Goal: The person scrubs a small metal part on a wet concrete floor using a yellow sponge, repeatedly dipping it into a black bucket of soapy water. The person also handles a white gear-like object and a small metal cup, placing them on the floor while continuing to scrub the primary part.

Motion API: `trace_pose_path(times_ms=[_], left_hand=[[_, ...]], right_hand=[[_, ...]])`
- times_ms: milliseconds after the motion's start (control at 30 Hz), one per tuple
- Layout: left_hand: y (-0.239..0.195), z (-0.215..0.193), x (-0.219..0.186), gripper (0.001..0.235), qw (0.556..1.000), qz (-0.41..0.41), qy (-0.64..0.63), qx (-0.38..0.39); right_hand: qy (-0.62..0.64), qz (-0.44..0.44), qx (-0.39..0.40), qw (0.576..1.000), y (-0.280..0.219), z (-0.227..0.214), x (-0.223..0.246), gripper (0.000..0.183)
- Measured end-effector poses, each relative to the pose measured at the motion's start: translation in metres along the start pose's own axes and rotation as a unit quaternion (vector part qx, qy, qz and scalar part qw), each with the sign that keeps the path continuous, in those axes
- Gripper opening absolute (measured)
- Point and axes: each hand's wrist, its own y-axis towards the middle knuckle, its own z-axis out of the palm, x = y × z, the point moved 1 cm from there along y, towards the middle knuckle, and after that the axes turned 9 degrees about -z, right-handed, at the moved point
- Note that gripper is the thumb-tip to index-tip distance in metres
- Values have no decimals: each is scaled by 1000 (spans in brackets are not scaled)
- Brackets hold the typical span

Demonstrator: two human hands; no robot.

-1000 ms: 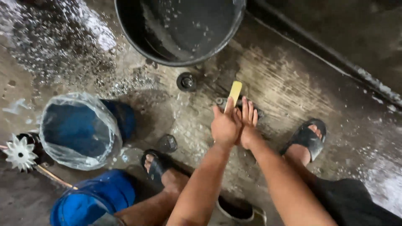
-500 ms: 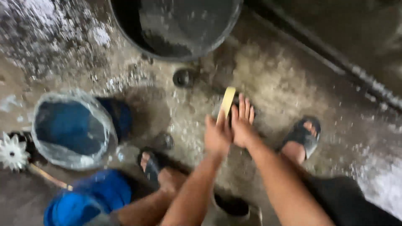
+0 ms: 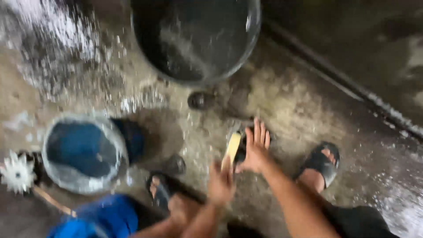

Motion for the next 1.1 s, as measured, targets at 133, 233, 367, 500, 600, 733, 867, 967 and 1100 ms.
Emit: trace_pose_path(times_ms=[133, 233, 367, 500, 600, 733, 867, 967, 1100], left_hand=[[9, 31, -5, 45, 1000, -24, -6, -10], [45, 41, -23, 45, 998, -65, -8, -18], [25, 29, -24, 47, 996, -65, -53, -13], [-11, 11, 16, 52, 988, -64, -111, 91], [59, 29, -19, 50, 998, -29, 32, 39], [100, -10, -72, 62, 989, -13, 85, 119], [43, -25, 3, 53, 995, 33, 65, 73], [28, -19, 21, 54, 997, 48, 53, 23], [88, -27, -68, 50, 994, 45, 97, 23]], right_hand=[[0, 2, 3, 1000, 16, 9, -8, 156], [-39, -7, -97, 994, 21, 29, -12, 120], [-41, -3, -95, 995, 11, 26, -15, 79], [-21, -8, -31, 999, 13, 11, -9, 140], [-47, -31, -57, 997, 23, 35, -33, 148], [-123, 10, -230, 965, -2, 9, 12, 51], [-8, -9, -35, 999, 14, 3, -7, 147], [-4, 11, -4, 1000, 7, 0, -5, 147], [-79, 51, 31, 995, 16, 1, 1, 146]])
